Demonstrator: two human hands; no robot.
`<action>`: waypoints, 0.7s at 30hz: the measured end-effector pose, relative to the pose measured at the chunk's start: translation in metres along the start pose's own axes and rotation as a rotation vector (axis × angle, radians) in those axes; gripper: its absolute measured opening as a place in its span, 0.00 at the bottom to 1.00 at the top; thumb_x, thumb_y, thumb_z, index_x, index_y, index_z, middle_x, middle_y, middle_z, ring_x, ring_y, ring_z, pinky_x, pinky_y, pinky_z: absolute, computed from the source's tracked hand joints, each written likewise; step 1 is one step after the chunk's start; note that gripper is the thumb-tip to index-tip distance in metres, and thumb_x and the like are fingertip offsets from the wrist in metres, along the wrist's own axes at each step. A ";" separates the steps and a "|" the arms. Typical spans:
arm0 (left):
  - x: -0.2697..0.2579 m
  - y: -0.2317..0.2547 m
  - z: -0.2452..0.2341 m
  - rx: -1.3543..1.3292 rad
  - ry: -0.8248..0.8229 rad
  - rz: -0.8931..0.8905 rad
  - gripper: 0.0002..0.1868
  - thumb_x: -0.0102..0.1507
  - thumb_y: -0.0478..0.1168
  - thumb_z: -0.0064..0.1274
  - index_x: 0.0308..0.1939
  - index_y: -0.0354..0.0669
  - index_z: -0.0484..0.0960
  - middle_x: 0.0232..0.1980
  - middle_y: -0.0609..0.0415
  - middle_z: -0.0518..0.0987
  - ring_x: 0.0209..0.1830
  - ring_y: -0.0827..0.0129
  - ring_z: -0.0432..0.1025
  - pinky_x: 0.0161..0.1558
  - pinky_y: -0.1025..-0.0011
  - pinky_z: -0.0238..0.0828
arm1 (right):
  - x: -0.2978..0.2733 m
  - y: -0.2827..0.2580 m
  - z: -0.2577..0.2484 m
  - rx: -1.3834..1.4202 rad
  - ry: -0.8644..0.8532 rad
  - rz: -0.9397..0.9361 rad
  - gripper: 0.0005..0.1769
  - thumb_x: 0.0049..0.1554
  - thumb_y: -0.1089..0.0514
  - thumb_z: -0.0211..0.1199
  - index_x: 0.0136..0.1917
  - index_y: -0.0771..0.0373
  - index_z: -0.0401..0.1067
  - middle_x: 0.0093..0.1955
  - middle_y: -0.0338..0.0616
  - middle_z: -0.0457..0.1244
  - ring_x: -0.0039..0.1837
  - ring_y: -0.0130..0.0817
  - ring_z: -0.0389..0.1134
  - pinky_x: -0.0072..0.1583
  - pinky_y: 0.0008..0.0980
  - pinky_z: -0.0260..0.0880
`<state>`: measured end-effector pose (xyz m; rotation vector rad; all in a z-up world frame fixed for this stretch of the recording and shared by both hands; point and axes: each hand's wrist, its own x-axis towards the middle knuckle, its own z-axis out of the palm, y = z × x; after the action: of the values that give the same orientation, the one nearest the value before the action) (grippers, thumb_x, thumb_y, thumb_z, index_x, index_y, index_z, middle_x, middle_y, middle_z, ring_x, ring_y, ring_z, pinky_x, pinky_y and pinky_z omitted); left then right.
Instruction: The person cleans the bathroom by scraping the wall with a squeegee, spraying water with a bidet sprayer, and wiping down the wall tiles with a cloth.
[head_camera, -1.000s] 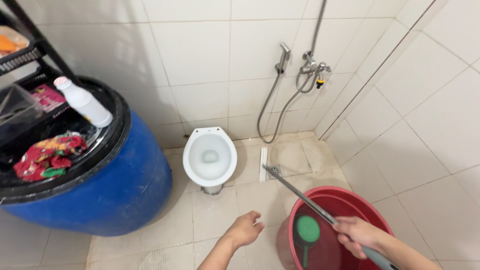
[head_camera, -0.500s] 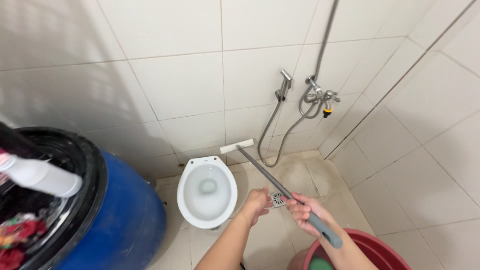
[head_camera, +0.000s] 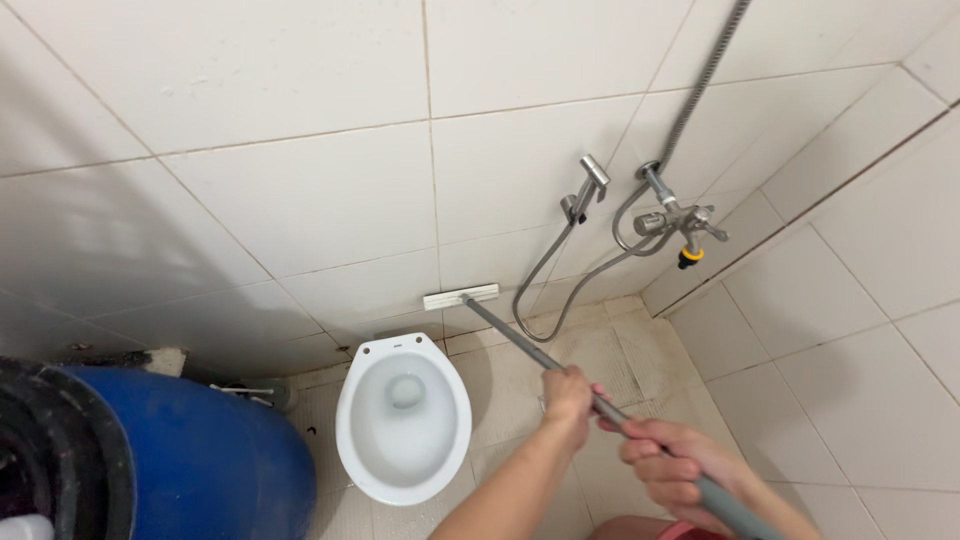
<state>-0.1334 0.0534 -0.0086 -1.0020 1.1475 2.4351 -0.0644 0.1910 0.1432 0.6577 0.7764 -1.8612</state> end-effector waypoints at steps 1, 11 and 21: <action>-0.001 0.009 0.006 -0.001 0.004 -0.005 0.11 0.73 0.40 0.36 0.45 0.33 0.65 0.30 0.44 0.73 0.23 0.60 0.71 0.26 0.62 0.73 | -0.001 -0.011 0.004 0.003 0.002 0.005 0.17 0.65 0.52 0.49 0.35 0.59 0.58 0.17 0.28 0.47 0.17 0.20 0.44 0.21 0.25 0.44; 0.071 0.017 0.015 0.160 -0.009 -0.014 0.21 0.72 0.45 0.35 0.37 0.28 0.72 0.29 0.42 0.78 0.20 0.61 0.72 0.20 0.62 0.70 | 0.067 -0.076 0.002 -0.232 0.039 0.064 0.22 0.68 0.52 0.47 0.32 0.56 0.54 0.19 0.30 0.47 0.20 0.26 0.46 0.23 0.29 0.45; 0.062 0.024 0.038 0.073 -0.074 0.032 0.17 0.70 0.40 0.34 0.37 0.28 0.71 0.31 0.39 0.79 0.24 0.55 0.77 0.22 0.61 0.77 | 0.052 -0.097 0.005 -0.268 0.063 0.083 0.15 0.64 0.54 0.51 0.36 0.57 0.58 0.18 0.30 0.47 0.18 0.21 0.43 0.21 0.27 0.43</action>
<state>-0.2088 0.0640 -0.0205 -0.8718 1.2264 2.4141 -0.1739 0.1879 0.1302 0.5699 1.0040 -1.6309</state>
